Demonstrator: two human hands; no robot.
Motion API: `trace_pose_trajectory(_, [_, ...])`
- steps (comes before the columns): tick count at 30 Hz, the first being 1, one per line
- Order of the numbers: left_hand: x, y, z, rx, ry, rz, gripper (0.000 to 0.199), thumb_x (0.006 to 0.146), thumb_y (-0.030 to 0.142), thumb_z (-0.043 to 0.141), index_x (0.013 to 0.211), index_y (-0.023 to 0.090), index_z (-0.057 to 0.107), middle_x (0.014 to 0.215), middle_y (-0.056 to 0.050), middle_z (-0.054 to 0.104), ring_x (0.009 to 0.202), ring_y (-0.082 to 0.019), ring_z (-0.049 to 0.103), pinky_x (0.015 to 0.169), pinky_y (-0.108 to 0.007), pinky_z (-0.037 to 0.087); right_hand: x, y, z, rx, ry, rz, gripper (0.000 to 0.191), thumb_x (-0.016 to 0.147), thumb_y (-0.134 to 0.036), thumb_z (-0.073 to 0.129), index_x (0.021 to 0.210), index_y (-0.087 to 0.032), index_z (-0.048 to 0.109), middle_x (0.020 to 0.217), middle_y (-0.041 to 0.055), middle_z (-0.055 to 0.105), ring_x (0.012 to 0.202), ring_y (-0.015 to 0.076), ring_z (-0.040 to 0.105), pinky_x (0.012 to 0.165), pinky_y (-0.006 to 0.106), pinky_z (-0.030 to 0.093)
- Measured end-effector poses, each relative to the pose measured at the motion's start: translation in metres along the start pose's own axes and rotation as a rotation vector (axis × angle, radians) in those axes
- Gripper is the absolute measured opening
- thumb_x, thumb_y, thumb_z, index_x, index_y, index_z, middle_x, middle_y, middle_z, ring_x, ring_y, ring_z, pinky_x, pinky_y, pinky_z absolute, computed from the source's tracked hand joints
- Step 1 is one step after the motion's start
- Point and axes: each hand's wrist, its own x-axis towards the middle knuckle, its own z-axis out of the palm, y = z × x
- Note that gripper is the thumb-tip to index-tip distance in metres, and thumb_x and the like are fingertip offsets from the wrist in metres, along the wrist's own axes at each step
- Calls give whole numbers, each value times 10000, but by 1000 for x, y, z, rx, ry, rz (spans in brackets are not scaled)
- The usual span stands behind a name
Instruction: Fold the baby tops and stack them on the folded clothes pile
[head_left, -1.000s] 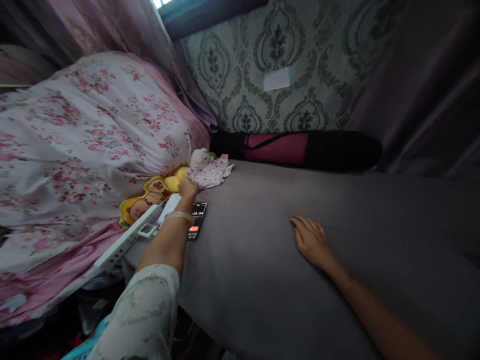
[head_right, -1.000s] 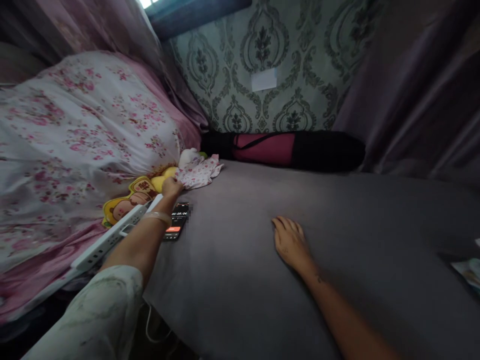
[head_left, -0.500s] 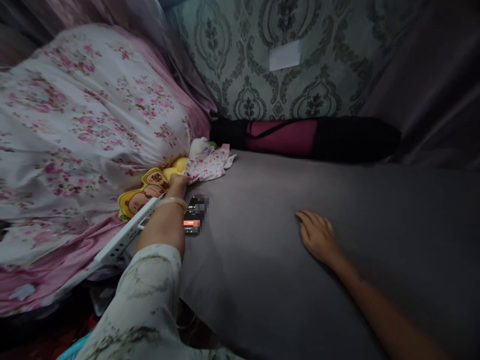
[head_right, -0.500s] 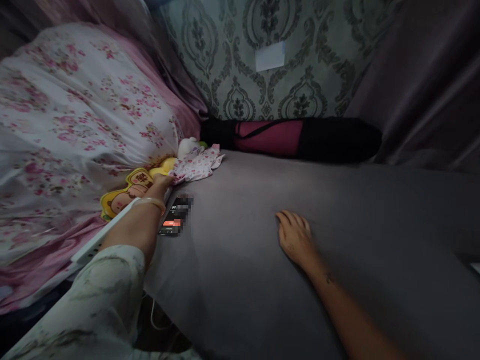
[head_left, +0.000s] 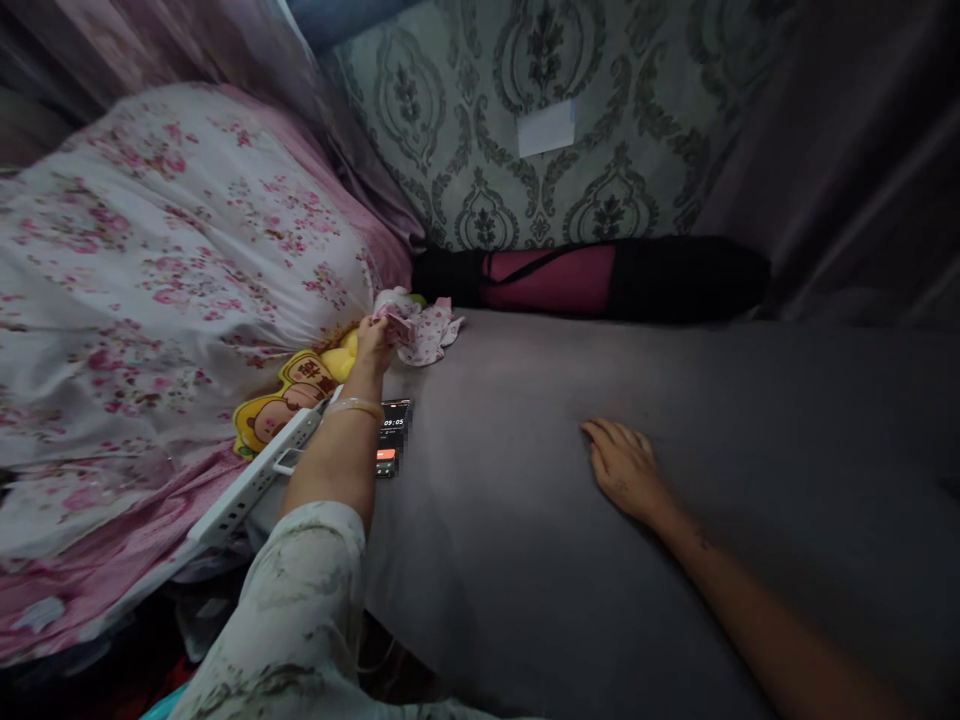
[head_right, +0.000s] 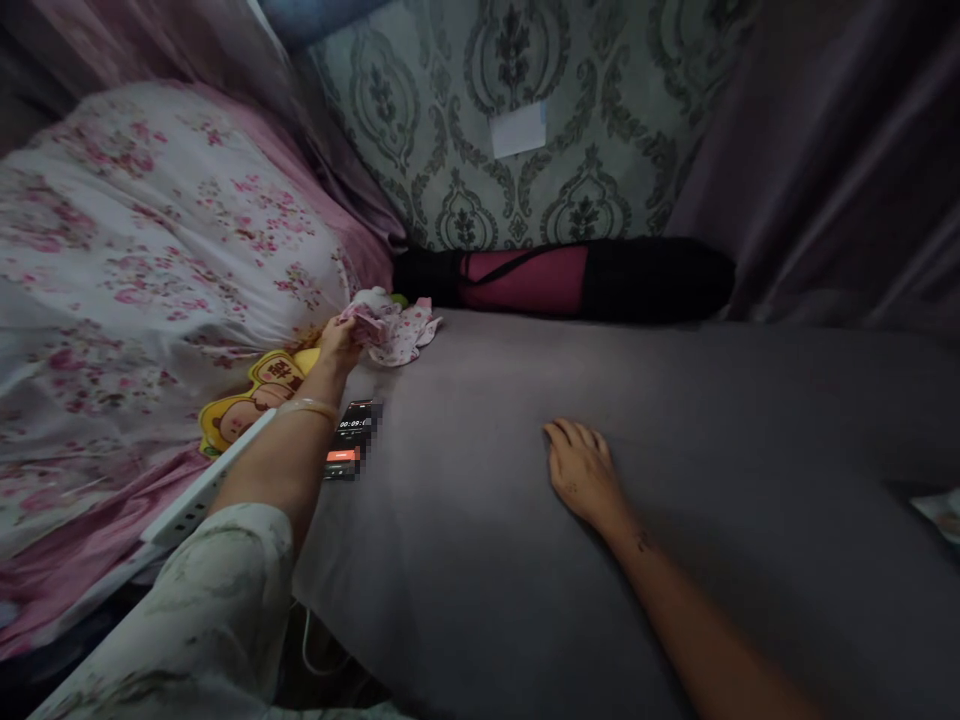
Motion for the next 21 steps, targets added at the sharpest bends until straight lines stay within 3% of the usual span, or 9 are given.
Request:
trace_pose_trajectory(4, [-15,39,32,-448,-136,65,105,796,244,603,854,174,551,791,1,648,792,-120,620,744,-235,492,-2,-3,-3,0,9,4,435,918,-227,320,1252,-204,598,1273,107,584,1176,273,504,1004,472,362])
trace_pose_trajectory(10, [-80,95,73,-650,-498,104,134,762,224,650,871,167,597,774,19,624,730,-101,596,707,-221,487,0,-1,-8,175,56,2,375,921,-239,359,1204,-205,603,1236,98,610,1160,244,536,1005,448,388])
trace_pose_trajectory(13, [-124,118,89,-593,-713,148,226,710,228,709,909,165,623,776,30,618,686,-89,585,650,-199,478,11,-2,-31,413,236,101,341,935,-301,390,1196,-195,584,1184,111,629,1115,226,574,970,413,444])
trace_pose_trajectory(16, [-168,139,97,-445,-912,230,227,723,290,721,905,175,649,753,24,623,651,-89,575,583,-185,456,22,-10,-67,552,460,183,381,916,-391,477,1249,-212,530,1240,122,587,1151,239,554,989,433,446])
trace_pose_trajectory(21, [-224,174,95,-274,-1157,456,226,773,368,701,905,187,675,743,16,626,636,-89,574,550,-187,440,31,-22,-111,760,538,124,525,853,-488,590,1315,-285,442,1313,92,532,1203,234,518,995,438,450])
